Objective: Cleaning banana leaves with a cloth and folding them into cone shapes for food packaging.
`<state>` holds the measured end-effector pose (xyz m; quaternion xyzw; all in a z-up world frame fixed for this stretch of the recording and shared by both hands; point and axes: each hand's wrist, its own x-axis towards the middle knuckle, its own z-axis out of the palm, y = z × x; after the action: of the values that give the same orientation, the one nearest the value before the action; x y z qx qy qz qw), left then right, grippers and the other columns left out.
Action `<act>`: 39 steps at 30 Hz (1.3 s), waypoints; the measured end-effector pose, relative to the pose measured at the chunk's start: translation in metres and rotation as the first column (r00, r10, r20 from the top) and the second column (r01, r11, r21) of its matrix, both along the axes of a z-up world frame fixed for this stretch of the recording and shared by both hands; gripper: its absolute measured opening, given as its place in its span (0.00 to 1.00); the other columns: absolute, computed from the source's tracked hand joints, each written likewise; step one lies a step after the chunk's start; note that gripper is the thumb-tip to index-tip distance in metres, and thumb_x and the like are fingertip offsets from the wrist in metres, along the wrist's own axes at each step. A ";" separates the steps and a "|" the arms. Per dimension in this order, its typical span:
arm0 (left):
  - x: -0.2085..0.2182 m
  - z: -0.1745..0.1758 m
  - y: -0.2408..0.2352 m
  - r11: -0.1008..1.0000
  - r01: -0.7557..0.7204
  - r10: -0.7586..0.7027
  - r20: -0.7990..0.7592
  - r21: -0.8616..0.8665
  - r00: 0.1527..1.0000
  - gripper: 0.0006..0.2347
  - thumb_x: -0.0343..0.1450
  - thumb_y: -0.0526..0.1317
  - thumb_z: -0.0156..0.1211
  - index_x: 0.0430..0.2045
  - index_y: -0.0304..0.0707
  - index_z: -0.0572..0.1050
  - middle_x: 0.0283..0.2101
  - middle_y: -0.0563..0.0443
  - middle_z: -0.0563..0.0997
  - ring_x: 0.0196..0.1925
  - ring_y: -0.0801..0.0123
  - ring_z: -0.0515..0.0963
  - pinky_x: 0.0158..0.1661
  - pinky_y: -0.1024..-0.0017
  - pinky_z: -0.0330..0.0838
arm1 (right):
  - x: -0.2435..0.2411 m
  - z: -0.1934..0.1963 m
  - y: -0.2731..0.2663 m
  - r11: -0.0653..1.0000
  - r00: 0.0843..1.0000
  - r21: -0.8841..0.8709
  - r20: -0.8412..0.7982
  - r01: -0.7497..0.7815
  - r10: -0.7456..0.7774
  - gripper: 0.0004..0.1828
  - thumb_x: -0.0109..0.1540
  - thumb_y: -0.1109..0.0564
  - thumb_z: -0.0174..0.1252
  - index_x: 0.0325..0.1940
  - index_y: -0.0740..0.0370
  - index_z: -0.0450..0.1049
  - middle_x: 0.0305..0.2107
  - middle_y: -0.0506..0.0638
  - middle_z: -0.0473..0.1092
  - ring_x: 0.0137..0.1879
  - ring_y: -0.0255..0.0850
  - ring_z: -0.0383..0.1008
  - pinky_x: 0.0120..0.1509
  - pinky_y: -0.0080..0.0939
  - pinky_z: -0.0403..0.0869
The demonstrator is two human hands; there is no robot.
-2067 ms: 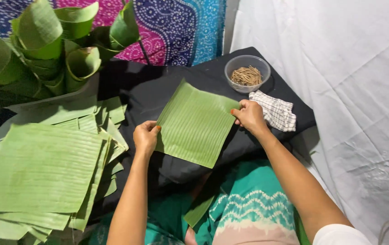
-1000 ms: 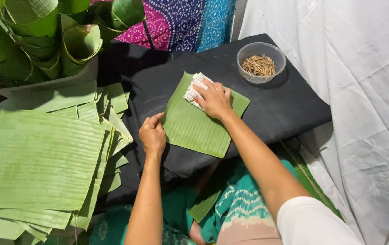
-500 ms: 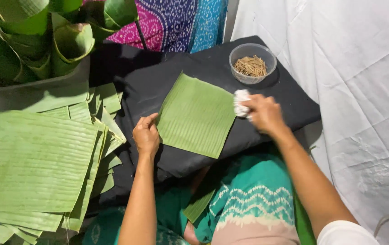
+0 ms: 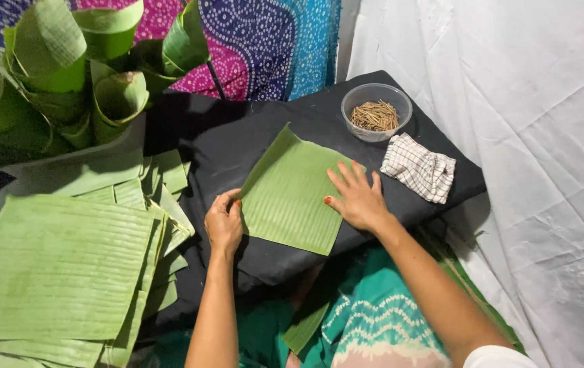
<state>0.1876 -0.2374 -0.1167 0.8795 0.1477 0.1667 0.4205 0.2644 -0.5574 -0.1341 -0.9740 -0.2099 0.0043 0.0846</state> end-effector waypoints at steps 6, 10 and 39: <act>-0.001 0.003 -0.003 0.998 -0.021 0.022 0.011 -0.051 1.000 0.12 0.71 0.36 0.57 0.42 0.59 0.83 0.45 0.58 0.84 0.55 0.57 0.80 0.57 0.59 0.72 | -0.001 -0.002 -0.004 0.999 0.999 0.037 0.007 -0.032 0.031 0.38 0.71 0.30 0.35 0.81 0.47 0.47 0.77 0.57 0.44 0.81 0.60 0.39 0.74 0.79 0.41; -0.002 0.000 -0.002 0.998 -0.022 0.024 0.044 -0.057 0.999 0.12 0.71 0.35 0.57 0.41 0.60 0.83 0.43 0.58 0.84 0.53 0.57 0.81 0.55 0.60 0.73 | -0.003 -0.003 -0.005 0.997 0.999 0.063 0.013 -0.034 0.033 0.39 0.71 0.29 0.36 0.80 0.48 0.49 0.77 0.58 0.45 0.81 0.60 0.40 0.74 0.79 0.41; -0.009 -0.003 -0.003 0.992 0.041 -0.010 0.253 -0.119 0.967 0.15 0.70 0.27 0.59 0.31 0.55 0.87 0.35 0.55 0.85 0.42 0.62 0.84 0.48 0.68 0.75 | -0.010 0.010 -0.005 0.997 1.000 0.083 -0.009 0.000 0.000 0.35 0.69 0.27 0.39 0.72 0.45 0.63 0.76 0.50 0.48 0.81 0.56 0.44 0.76 0.77 0.43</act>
<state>0.1786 -0.2402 -0.1194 0.8254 0.0918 0.2623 0.4915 0.2548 -0.5620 -0.1246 -0.9696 -0.2095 -0.0003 0.1261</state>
